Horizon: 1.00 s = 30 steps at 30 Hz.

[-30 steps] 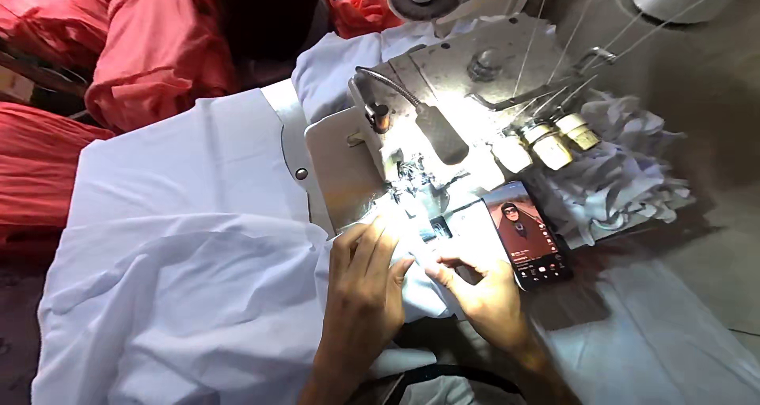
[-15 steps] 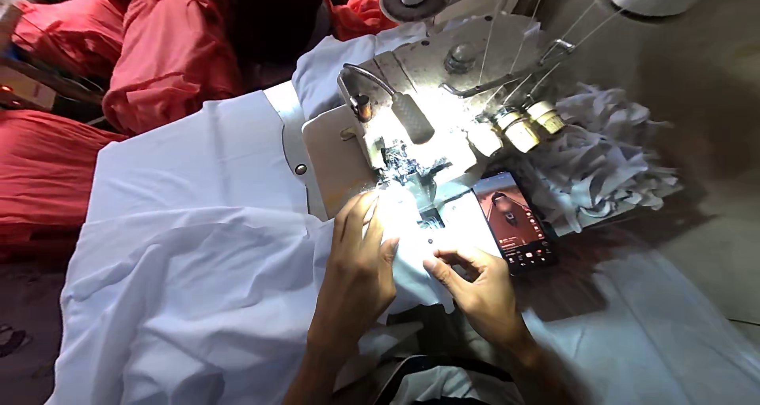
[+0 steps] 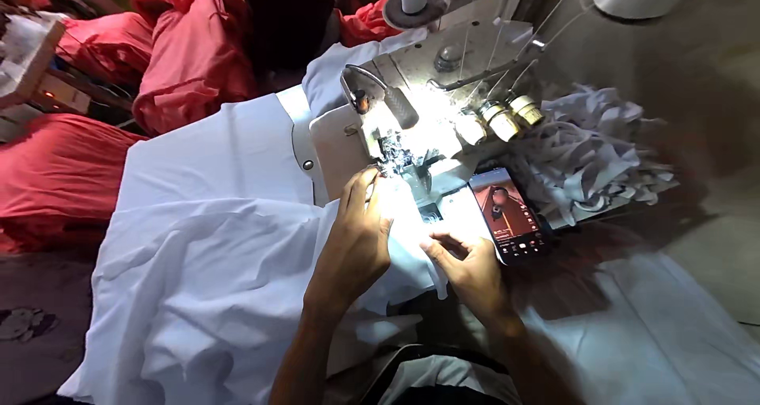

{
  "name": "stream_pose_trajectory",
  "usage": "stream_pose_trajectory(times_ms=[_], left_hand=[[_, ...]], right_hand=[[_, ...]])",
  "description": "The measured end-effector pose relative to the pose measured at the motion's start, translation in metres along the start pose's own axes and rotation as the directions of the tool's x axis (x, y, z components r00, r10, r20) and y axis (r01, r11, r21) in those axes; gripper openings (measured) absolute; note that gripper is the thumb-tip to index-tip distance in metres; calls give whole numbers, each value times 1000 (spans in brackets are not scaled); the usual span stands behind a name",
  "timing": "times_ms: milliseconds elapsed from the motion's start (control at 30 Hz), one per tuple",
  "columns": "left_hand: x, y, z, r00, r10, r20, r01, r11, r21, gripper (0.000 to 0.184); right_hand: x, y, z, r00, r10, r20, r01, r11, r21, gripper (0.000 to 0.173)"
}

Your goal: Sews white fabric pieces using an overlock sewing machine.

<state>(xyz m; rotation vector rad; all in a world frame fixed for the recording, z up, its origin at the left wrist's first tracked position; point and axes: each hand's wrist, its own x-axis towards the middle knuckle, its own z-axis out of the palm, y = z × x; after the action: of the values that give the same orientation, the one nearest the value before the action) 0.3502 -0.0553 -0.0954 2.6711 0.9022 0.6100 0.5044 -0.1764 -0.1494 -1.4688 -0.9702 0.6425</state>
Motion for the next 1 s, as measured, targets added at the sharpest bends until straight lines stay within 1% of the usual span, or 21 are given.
stream_pose_trajectory(times_ms=[167,233,300,367,400,433,467,500,567,600,667,733,867,1000], left_hand=[[-1,0,2,1000,8,-4,-8,1000,17,41],[-2,-1,4,999,14,-32,-13,1000,27,42],[-9,3,7,993,11,-115,-4,998,62,41],[-25,15,11,967,4,-253,17,997,79,34],[-36,25,15,948,-20,-319,34,999,38,28],[-48,37,20,934,-67,-352,54,998,-45,24],[-61,49,25,934,-133,-331,84,984,-158,22],[-74,60,32,941,-210,-264,131,948,-290,23],[-93,73,50,934,-333,-126,227,830,-510,24],[-100,78,60,922,-378,-82,268,777,-570,23],[-110,88,73,895,-446,-22,334,702,-629,21],[-114,95,81,879,-476,10,363,656,-662,20],[-116,96,87,878,-477,51,363,593,-719,23],[-112,96,89,866,-490,101,340,430,-836,18]], right_hand=[[0,-1,-3,1000,12,29,-12,1000,-6,15],[-3,-2,-8,998,12,64,-11,1000,-13,16],[-7,-3,-13,994,21,108,-17,999,-36,19],[-12,-2,-21,986,32,161,-22,998,-66,20],[-15,-2,-25,982,39,187,-26,997,-71,20],[-16,0,-28,977,42,208,-29,997,-67,19],[-18,1,-30,973,48,226,-36,998,-57,17],[-19,2,-32,969,50,240,-41,998,-44,16],[-20,2,-35,964,53,260,-50,999,-17,13],[-20,1,-36,962,61,266,-61,998,-8,13],[-20,2,-38,958,76,275,-75,997,-14,13],[-20,3,-39,956,78,282,-72,997,-30,14],[-22,3,-41,953,102,285,-96,995,-35,12],[-24,4,-37,970,122,210,-115,992,-45,8]])
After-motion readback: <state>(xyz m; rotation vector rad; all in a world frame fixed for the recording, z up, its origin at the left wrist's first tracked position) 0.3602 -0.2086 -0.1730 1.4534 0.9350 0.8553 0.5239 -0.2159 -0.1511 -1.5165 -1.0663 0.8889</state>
